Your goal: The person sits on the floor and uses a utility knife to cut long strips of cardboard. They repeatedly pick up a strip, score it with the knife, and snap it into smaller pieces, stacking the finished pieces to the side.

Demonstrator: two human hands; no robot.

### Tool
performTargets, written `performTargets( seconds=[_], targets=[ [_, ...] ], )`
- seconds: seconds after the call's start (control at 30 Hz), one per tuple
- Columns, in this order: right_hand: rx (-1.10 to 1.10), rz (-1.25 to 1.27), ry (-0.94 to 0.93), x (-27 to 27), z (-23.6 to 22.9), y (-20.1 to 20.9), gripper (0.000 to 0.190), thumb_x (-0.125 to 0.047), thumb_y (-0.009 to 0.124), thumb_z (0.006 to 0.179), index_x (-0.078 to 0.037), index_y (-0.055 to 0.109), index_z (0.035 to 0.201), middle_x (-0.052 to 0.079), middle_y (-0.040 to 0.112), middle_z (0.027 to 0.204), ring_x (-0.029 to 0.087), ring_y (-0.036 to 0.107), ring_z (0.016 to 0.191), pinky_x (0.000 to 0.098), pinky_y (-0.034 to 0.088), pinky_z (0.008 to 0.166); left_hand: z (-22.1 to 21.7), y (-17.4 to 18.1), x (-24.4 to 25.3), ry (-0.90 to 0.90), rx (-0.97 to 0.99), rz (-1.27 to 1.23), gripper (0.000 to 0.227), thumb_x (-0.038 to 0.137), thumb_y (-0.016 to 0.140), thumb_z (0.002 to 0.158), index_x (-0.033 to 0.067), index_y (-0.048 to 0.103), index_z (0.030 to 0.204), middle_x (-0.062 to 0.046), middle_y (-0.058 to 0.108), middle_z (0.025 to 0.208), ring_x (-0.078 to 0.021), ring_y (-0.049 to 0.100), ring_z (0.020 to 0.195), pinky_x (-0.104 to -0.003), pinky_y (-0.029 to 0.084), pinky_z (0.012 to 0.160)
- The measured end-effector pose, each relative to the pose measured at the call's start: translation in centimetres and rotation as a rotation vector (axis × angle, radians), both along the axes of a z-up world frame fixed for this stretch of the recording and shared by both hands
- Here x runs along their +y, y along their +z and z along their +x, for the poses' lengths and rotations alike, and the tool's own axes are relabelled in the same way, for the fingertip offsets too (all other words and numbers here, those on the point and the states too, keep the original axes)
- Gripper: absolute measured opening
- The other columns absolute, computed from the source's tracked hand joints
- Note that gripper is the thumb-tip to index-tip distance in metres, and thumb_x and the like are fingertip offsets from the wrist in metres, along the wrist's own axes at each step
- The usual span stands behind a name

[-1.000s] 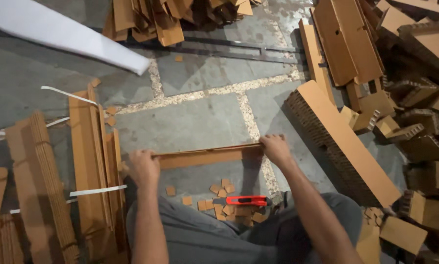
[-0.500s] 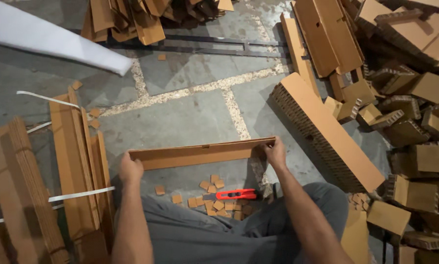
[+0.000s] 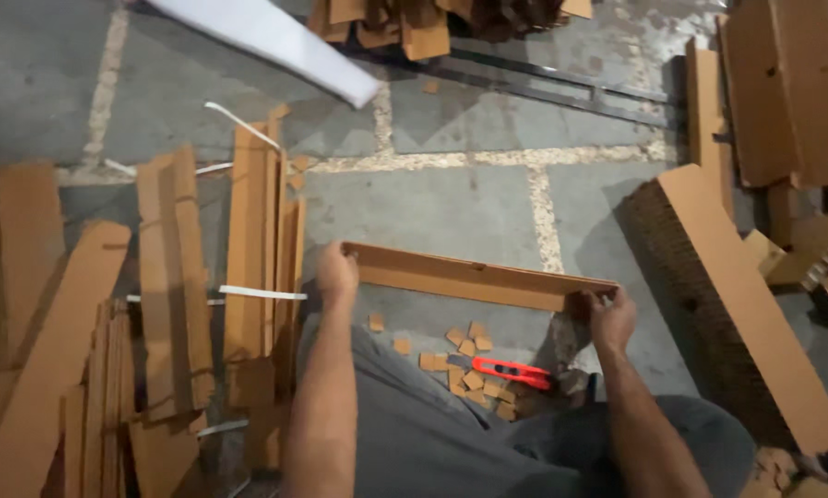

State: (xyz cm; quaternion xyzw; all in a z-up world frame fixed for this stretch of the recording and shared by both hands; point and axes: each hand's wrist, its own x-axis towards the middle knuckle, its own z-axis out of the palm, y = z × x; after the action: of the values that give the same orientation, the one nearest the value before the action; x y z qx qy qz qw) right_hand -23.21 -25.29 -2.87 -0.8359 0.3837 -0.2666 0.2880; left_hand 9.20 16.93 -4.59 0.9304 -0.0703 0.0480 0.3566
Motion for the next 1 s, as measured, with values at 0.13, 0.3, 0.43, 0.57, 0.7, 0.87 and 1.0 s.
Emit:
performTargets(
  seconds=[0.13,0.3,0.43,0.57,0.7,0.87,1.0],
  targets=[
    [0.061,0.091,-0.061,-0.1,0.1,0.3,0.026,-0.008,0.079,0.09,0.003,0.068,0.112,0.019,0.074,0.095,0.031,0.072,0.086,0.0422,0.055,0.078,-0.5,1.4,-0.5,0.092,0.113,-0.068,0.017,0.015,0.075,0.084,0.0049,0.067,0.096,-0.019,0.074,0.094,-0.0414,0.07,0.095,-0.051,0.054,0.08],
    [0.019,0.13,-0.061,-0.1,0.8,-1.0,0.027,-0.007,0.08,0.087,0.002,0.065,0.108,0.017,0.074,0.099,0.027,0.072,0.091,0.0398,0.055,0.08,-0.2,2.3,0.3,0.082,0.142,-0.005,0.019,0.015,0.076,0.087,0.0043,0.067,0.1,-0.02,0.073,0.095,-0.0427,0.069,0.097,-0.052,0.054,0.08],
    [-0.169,0.215,-0.014,-1.6,-0.2,-1.4,0.018,-0.002,0.071,0.092,0.0,0.067,0.109,0.014,0.074,0.101,0.025,0.072,0.096,0.0359,0.056,0.084,-0.5,2.2,-0.7,0.015,0.133,-0.03,0.024,0.018,0.076,0.09,0.0057,0.068,0.109,-0.022,0.072,0.106,-0.0426,0.068,0.104,-0.051,0.055,0.085],
    [-0.08,0.245,-0.071,-0.9,0.1,-1.8,0.019,-0.001,0.072,0.088,0.001,0.066,0.107,0.012,0.075,0.097,0.024,0.072,0.09,0.0363,0.056,0.081,-0.9,3.1,-0.3,-0.005,0.155,0.083,0.037,0.013,0.073,0.087,0.0066,0.063,0.122,-0.024,0.071,0.108,-0.0439,0.068,0.102,-0.053,0.054,0.084],
    [-0.135,0.224,-0.078,-1.6,1.0,-0.9,0.032,-0.001,0.076,0.083,0.001,0.061,0.111,0.012,0.073,0.097,0.023,0.071,0.089,0.0366,0.056,0.077,-0.4,3.7,-1.0,-0.032,0.169,0.214,0.04,0.017,0.076,0.087,0.0056,0.062,0.122,-0.024,0.072,0.108,-0.0456,0.068,0.101,-0.055,0.053,0.083],
    [-0.062,0.287,-0.092,-1.2,0.2,-0.7,0.023,-0.002,0.076,0.086,0.0,0.069,0.109,0.011,0.077,0.096,0.02,0.074,0.087,0.0357,0.057,0.078,-0.9,2.9,-0.7,-0.029,0.136,0.113,0.03,0.013,0.074,0.09,0.0073,0.064,0.118,-0.022,0.074,0.106,-0.0441,0.07,0.102,-0.054,0.055,0.086],
    [-0.136,0.36,-0.073,-1.1,0.8,-0.7,0.02,-0.003,0.073,0.086,-0.001,0.071,0.105,0.013,0.078,0.093,0.02,0.074,0.086,0.0354,0.058,0.077,-1.0,3.7,-0.4,-0.052,0.141,0.132,0.029,0.014,0.074,0.091,0.008,0.065,0.117,-0.022,0.074,0.106,-0.0444,0.071,0.1,-0.054,0.055,0.085]
  ],
)
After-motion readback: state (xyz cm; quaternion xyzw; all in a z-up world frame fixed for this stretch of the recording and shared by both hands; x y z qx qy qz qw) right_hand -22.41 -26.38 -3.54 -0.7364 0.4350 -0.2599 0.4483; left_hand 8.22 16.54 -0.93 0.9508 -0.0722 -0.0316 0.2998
